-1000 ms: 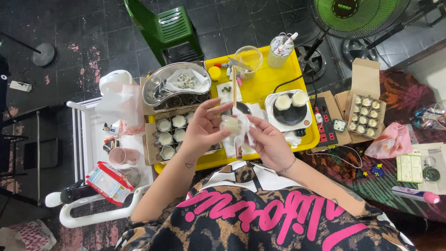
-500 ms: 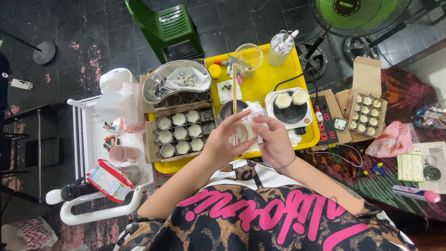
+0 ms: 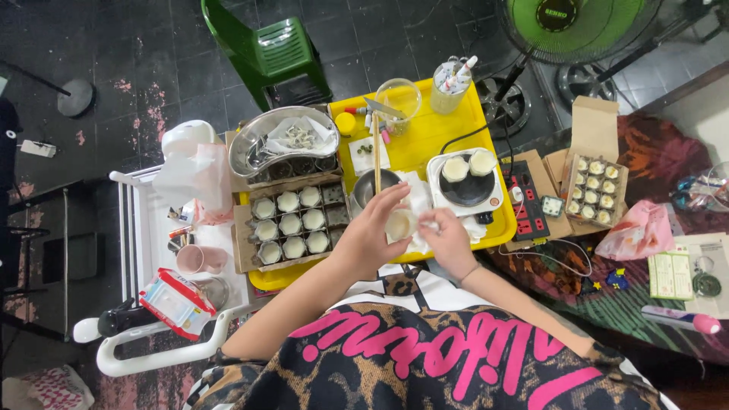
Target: Cleaning the interior of small candle jars with a tissue and placing wicks into the center of each jar.
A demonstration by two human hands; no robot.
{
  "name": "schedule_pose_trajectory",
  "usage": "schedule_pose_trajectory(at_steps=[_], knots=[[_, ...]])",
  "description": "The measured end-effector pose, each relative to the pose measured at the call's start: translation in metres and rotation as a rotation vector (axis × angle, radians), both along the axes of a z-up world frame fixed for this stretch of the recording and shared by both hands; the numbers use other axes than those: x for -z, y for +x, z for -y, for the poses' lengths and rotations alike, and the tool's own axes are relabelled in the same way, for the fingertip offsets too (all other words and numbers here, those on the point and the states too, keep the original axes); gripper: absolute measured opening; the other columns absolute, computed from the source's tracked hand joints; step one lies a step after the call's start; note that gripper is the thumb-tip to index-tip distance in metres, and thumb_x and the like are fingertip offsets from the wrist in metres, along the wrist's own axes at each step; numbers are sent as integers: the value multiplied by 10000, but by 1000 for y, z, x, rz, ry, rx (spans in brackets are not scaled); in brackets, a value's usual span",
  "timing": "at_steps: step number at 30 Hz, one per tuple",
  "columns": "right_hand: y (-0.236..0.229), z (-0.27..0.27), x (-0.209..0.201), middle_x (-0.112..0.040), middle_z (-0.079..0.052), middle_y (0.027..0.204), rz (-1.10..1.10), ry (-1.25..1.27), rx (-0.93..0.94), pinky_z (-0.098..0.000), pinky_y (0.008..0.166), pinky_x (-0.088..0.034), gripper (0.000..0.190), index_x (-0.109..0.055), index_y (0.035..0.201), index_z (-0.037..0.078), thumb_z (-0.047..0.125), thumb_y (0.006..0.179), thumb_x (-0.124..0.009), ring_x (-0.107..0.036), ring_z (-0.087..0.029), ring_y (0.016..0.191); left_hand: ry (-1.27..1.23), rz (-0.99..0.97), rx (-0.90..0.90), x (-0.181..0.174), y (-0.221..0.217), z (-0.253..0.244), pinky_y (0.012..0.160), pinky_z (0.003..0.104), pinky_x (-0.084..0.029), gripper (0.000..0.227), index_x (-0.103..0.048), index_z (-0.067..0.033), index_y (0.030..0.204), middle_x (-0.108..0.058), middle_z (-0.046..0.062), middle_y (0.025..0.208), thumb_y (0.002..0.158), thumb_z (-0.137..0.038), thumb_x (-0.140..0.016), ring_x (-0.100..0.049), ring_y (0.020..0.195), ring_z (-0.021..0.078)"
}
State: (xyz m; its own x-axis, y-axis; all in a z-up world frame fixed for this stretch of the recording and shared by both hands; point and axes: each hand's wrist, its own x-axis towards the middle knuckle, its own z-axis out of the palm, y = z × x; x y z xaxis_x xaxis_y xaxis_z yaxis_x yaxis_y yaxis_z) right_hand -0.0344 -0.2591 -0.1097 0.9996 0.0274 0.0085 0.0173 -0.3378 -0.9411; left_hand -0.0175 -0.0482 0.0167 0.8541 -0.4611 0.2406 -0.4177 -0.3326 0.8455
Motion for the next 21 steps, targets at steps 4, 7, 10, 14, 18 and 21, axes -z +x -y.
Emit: schedule_pose_trajectory(at_steps=[4,7,10,14,18,21], knots=[[-6,9,16,-685,-13,1093,372,-484,-131,-371,930,-502,139,-730,1038,135,206,920,-716,-642,-261,1048,10,-25,10,7,3,6,1010,382,-550,857,-386,-140,1523,-479,165,1521,784,-80,-817,-656,1216,286],[-5,6,4,-655,28,1075,383,-833,-301,-439,955,-430,157,-748,1026,155,258,918,-702,-613,-240,1089,37,-44,13,19,5,9,994,381,-556,838,-393,-130,1526,-498,177,1474,795,-68,-798,-666,1178,293],[-5,2,-11,-621,-81,1288,425,-908,-345,-463,923,-380,219,-754,912,182,386,832,-739,-563,-281,1133,80,-6,17,25,6,9,979,391,-549,880,-387,-110,1519,-543,173,1390,758,-90,-828,-651,1138,316],[-9,6,-44,-594,-115,1249,424,-749,-236,-449,951,-415,453,-737,1139,192,441,763,-778,-557,-314,1121,86,-23,-6,29,7,8,978,399,-546,859,-399,-100,1516,-549,178,1386,760,-61,-806,-635,1135,331],[-13,15,-43,-596,-98,1277,479,-511,-118,-430,1009,-482,634,-609,1317,160,375,774,-856,-586,-315,1163,99,-40,6,21,6,8,998,403,-532,881,-399,-104,1531,-551,179,1371,748,-57,-801,-622,1169,340],[-11,10,-53,-572,-160,1356,462,-270,-248,-448,1044,-478,854,-472,1411,68,270,706,-910,-578,-369,1239,115,-68,4,22,7,13,1000,401,-531,882,-399,-113,1531,-557,176,1361,748,-56,-799,-622,1158,338]])
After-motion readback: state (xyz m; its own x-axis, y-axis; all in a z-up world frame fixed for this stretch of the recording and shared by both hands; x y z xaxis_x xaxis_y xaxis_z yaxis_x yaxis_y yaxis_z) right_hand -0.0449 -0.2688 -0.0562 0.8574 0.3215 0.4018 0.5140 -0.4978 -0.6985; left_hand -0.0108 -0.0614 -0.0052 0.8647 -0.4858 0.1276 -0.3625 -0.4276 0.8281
